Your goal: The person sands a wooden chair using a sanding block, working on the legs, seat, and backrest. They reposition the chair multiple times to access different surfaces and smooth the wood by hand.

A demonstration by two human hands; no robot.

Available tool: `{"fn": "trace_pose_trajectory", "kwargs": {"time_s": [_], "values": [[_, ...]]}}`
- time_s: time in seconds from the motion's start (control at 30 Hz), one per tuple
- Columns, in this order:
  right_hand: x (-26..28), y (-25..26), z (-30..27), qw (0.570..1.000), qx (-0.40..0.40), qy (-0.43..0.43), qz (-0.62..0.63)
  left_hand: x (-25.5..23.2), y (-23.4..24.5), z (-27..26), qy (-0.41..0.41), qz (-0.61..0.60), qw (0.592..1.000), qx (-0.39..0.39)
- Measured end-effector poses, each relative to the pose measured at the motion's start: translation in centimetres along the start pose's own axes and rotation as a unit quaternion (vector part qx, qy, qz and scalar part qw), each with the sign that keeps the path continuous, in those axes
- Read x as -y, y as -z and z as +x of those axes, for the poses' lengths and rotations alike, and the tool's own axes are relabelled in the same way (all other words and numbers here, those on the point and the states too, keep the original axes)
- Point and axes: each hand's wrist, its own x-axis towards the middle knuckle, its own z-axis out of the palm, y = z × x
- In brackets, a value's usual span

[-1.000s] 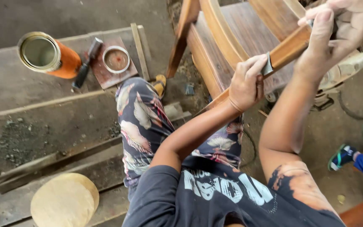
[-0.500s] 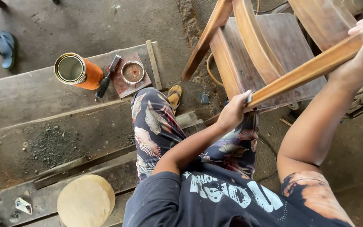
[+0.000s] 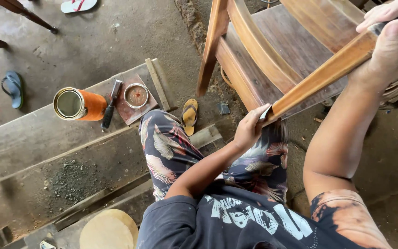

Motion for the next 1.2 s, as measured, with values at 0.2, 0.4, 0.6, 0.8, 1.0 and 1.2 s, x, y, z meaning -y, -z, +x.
{"fn": "trace_pose_trajectory", "kwargs": {"time_s": [0.2,0.4,0.6,0.8,1.0,1.2], "values": [[-0.6,0.2,-0.1,1.000,0.027,0.012,-0.010,-5.1,4.4,3.8,-0.123,-0.010,0.991,-0.051],[0.9,-2.0,-0.1,1.000,0.007,0.001,-0.029,-11.1,3.5,11.4,-0.159,0.046,0.985,-0.052],[-1.2,0.2,0.0,0.999,-0.011,0.045,-0.013,-10.2,0.0,10.2,-0.218,0.032,0.972,-0.085],[-2.5,4.8,-0.3,1.000,-0.003,0.018,-0.019,-1.9,-2.2,3.8,-0.260,0.068,0.963,-0.006],[-4.0,9.3,-1.3,0.992,-0.048,-0.039,-0.110,0.5,-1.1,-2.1,-0.167,0.088,0.978,0.086],[-2.7,10.2,-1.9,0.989,-0.027,-0.048,-0.139,-2.3,-1.5,-2.0,-0.079,0.061,0.994,0.048]]}}
